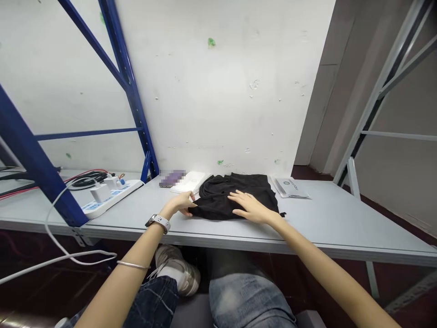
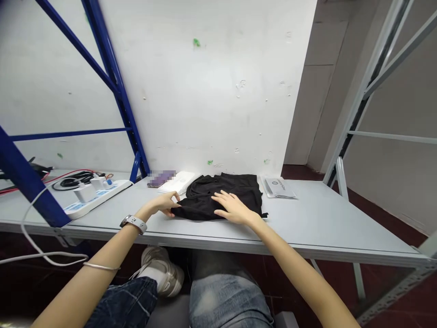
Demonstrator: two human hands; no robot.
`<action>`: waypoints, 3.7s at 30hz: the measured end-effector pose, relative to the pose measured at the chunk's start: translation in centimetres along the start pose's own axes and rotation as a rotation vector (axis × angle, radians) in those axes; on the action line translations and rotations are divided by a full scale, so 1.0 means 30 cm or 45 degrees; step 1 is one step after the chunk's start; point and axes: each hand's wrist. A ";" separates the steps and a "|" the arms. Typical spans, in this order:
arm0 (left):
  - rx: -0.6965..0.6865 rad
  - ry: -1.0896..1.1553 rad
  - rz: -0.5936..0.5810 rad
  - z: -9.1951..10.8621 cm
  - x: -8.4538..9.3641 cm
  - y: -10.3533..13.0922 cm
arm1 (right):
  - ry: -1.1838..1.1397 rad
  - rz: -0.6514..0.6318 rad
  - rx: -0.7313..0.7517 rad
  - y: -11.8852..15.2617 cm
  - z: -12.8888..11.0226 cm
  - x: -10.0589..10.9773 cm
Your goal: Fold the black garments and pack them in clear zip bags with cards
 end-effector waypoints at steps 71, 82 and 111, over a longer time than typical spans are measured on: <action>-0.586 -0.628 0.389 -0.129 0.001 -0.142 | -0.172 0.111 0.156 -0.016 -0.099 -0.091; -0.432 -0.695 0.439 -0.109 0.017 -0.142 | -0.128 0.178 0.053 -0.024 -0.089 -0.073; -0.206 -0.605 -0.172 -0.044 0.091 -0.030 | -0.023 -0.139 -0.159 -0.041 -0.237 -0.089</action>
Point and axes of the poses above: each hand's wrist, its own y-axis away from the middle knuckle, its own x-axis out of the back of the hand, z = x × y, and after that the axes turned 14 degrees about y, right-handed
